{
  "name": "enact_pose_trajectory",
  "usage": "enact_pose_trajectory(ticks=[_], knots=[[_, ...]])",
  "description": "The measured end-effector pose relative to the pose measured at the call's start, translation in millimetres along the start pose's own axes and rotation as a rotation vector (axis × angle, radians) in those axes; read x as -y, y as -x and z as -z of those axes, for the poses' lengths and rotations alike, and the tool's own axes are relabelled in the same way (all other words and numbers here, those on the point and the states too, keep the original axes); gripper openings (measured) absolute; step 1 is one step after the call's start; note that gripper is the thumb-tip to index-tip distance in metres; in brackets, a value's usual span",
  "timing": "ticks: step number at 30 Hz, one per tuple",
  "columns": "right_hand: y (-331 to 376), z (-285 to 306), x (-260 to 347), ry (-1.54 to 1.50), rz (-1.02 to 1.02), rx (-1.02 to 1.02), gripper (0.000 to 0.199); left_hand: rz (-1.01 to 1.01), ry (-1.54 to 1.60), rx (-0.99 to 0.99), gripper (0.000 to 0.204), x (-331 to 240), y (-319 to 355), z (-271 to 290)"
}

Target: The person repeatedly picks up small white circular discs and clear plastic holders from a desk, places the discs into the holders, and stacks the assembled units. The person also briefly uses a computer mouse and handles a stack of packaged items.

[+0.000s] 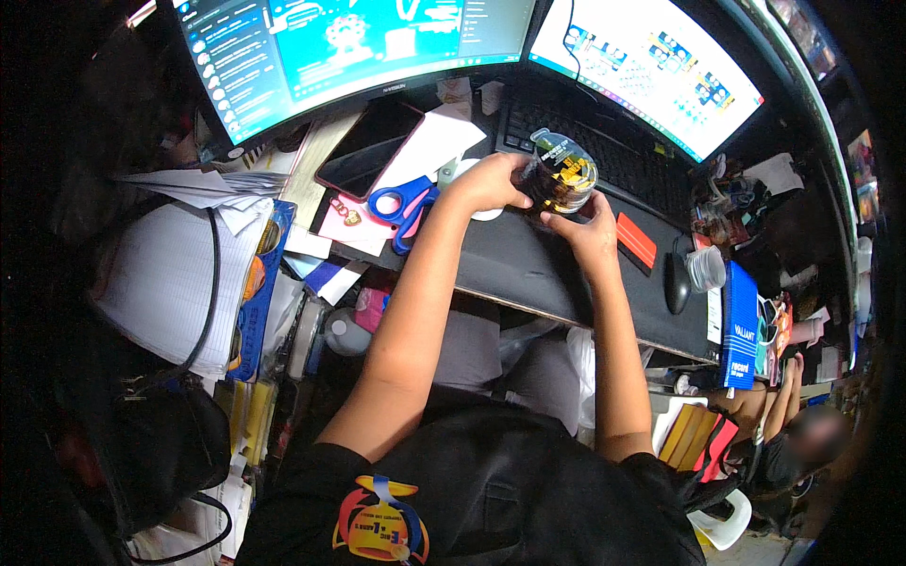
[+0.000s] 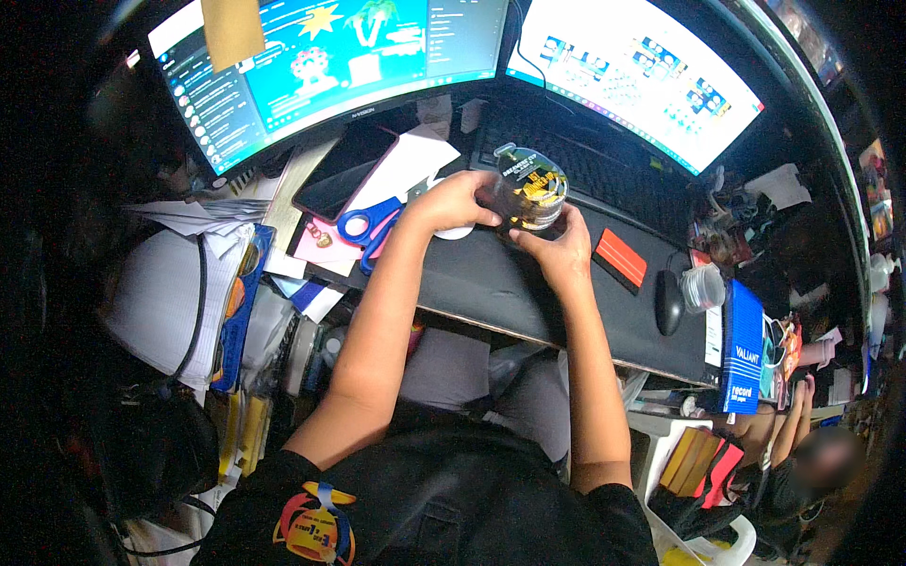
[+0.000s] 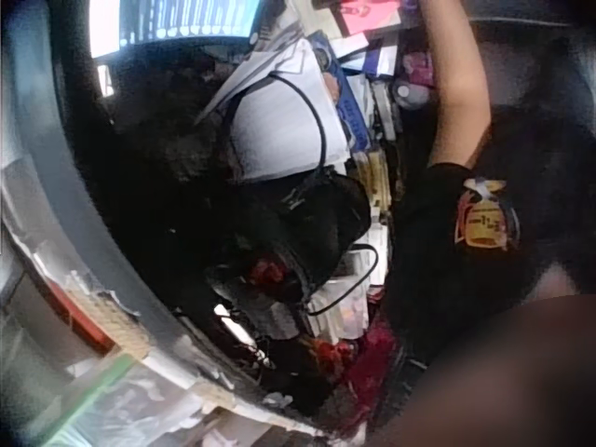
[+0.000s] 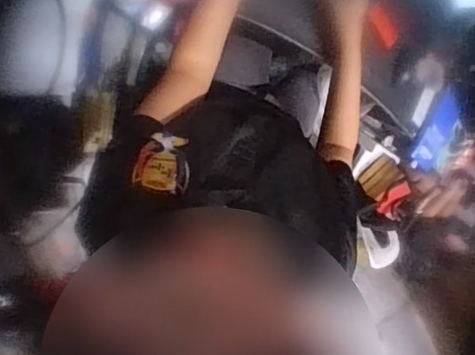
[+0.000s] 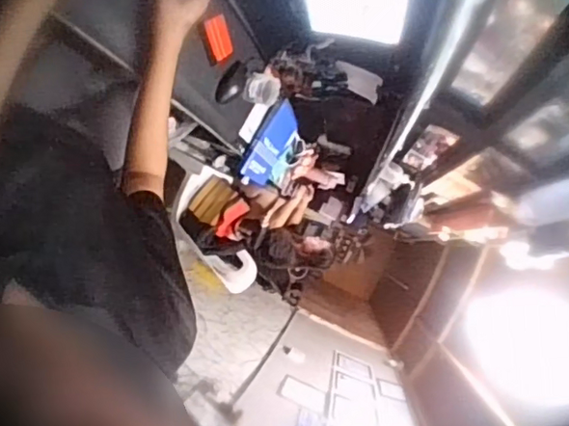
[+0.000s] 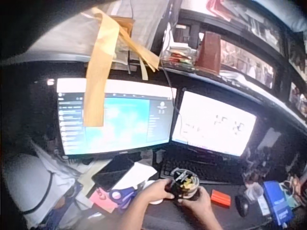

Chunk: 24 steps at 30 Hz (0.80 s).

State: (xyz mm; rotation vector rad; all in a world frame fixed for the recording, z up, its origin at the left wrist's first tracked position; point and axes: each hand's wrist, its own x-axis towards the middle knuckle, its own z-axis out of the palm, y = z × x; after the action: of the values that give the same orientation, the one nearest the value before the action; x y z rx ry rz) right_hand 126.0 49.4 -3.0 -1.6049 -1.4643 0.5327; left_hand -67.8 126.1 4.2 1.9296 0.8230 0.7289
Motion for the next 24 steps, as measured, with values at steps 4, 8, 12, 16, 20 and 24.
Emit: enact_pose_trajectory(ticks=[4,8,12,16,20,24], knots=[[-9,-6,-6,0.105,0.051,0.040,0.076,-0.016,-0.058,0.038,0.052,1,0,0],[-13,-11,-5,0.033,-0.004,0.030,0.070,-0.131,-0.162,-0.035,0.072,10,-5,-13],[-8,-10,-4,-0.177,-0.015,0.058,0.063,-0.088,-0.250,-0.085,0.066,16,-7,-18],[-1,-9,-9,-0.189,0.033,0.016,0.119,0.089,0.590,-0.377,0.059,4,-17,-14],[-5,-18,-14,-0.505,0.135,-0.090,0.125,-0.060,0.700,-0.386,0.084,-19,-43,-27],[-14,-27,-8,-0.198,0.232,-0.170,0.112,0.006,0.822,-0.426,0.072,-27,-55,-39]])
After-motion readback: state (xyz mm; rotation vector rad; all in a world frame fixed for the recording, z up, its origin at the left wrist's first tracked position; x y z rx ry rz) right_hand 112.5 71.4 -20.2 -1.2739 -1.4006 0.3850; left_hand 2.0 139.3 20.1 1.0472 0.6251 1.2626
